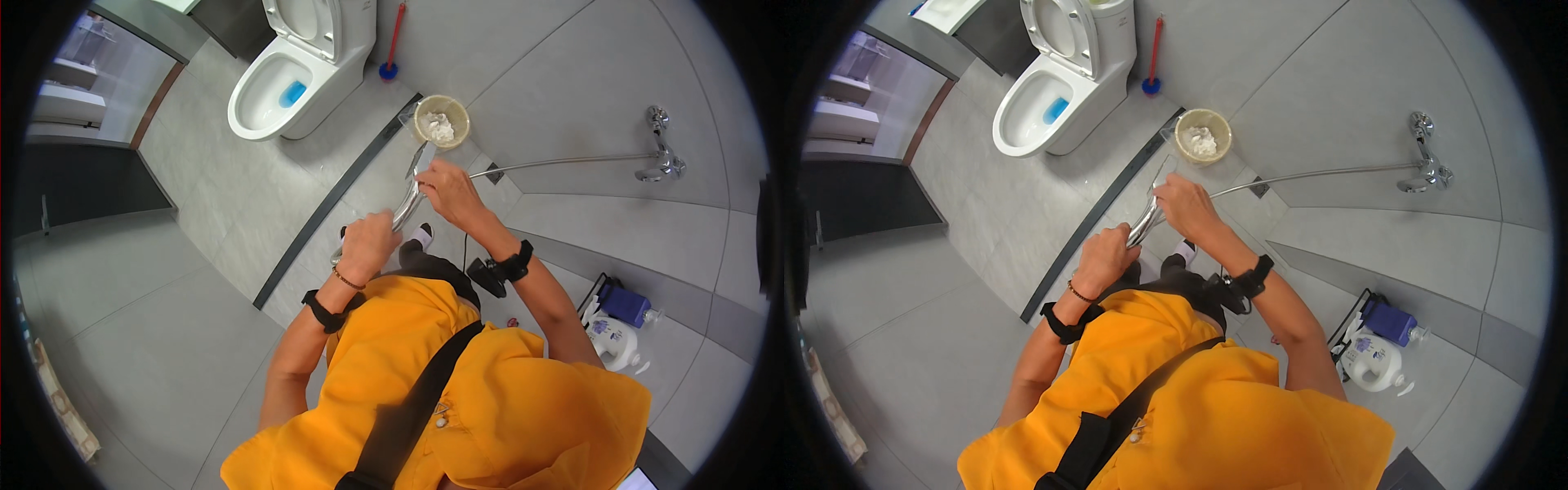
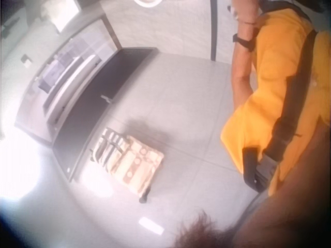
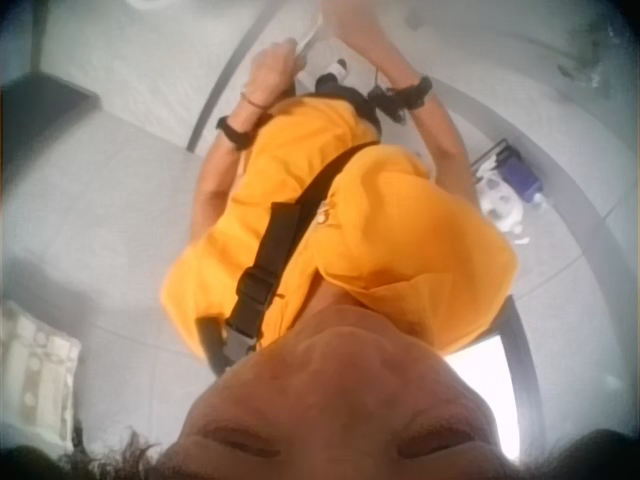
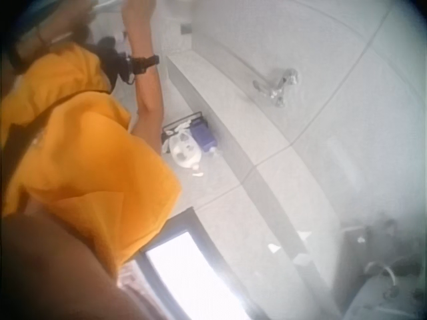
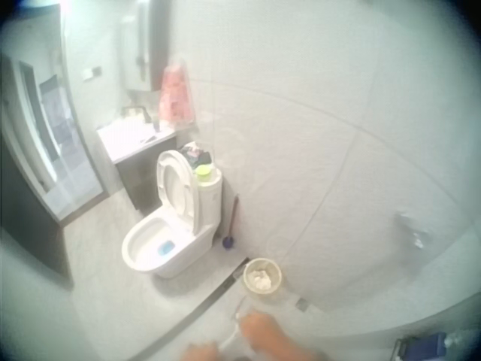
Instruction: Cleaning the toilet bowl and shower head.
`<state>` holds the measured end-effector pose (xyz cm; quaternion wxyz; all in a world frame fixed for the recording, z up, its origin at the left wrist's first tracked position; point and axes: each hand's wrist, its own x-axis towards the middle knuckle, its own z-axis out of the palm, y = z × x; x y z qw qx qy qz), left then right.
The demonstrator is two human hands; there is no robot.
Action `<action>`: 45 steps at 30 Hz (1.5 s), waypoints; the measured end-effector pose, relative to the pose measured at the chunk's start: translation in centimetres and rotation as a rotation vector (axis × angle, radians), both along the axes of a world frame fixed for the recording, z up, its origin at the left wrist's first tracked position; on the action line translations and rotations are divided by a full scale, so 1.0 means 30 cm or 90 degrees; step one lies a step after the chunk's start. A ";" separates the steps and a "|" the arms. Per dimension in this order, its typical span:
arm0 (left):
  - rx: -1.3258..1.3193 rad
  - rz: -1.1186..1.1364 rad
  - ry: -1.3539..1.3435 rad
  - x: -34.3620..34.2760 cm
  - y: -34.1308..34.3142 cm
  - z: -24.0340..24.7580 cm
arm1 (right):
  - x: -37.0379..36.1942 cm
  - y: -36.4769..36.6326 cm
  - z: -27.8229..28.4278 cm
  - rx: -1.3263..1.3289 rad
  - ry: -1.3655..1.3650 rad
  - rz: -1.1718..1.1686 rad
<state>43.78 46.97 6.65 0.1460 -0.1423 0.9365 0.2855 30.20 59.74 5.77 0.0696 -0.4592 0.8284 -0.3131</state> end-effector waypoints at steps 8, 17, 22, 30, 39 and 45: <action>-0.032 -0.021 0.034 -0.033 -0.016 -0.001 | -0.014 0.011 0.014 0.045 0.046 0.080; -0.048 -0.009 0.083 -0.153 -0.086 0.080 | -0.121 -0.088 0.093 0.056 0.218 0.113; -0.025 -0.044 0.076 -0.130 -0.039 0.073 | -0.219 -0.092 0.056 0.127 0.224 0.028; -0.013 -0.027 0.066 -0.102 -0.006 0.067 | -0.214 0.046 0.040 -0.187 -0.090 -0.217; -0.061 0.009 0.103 -0.117 0.016 0.049 | -0.075 0.056 0.016 -0.200 -0.508 -0.335; -0.093 0.065 0.178 -0.114 0.036 0.017 | -0.043 0.030 0.039 -0.439 -0.954 -0.298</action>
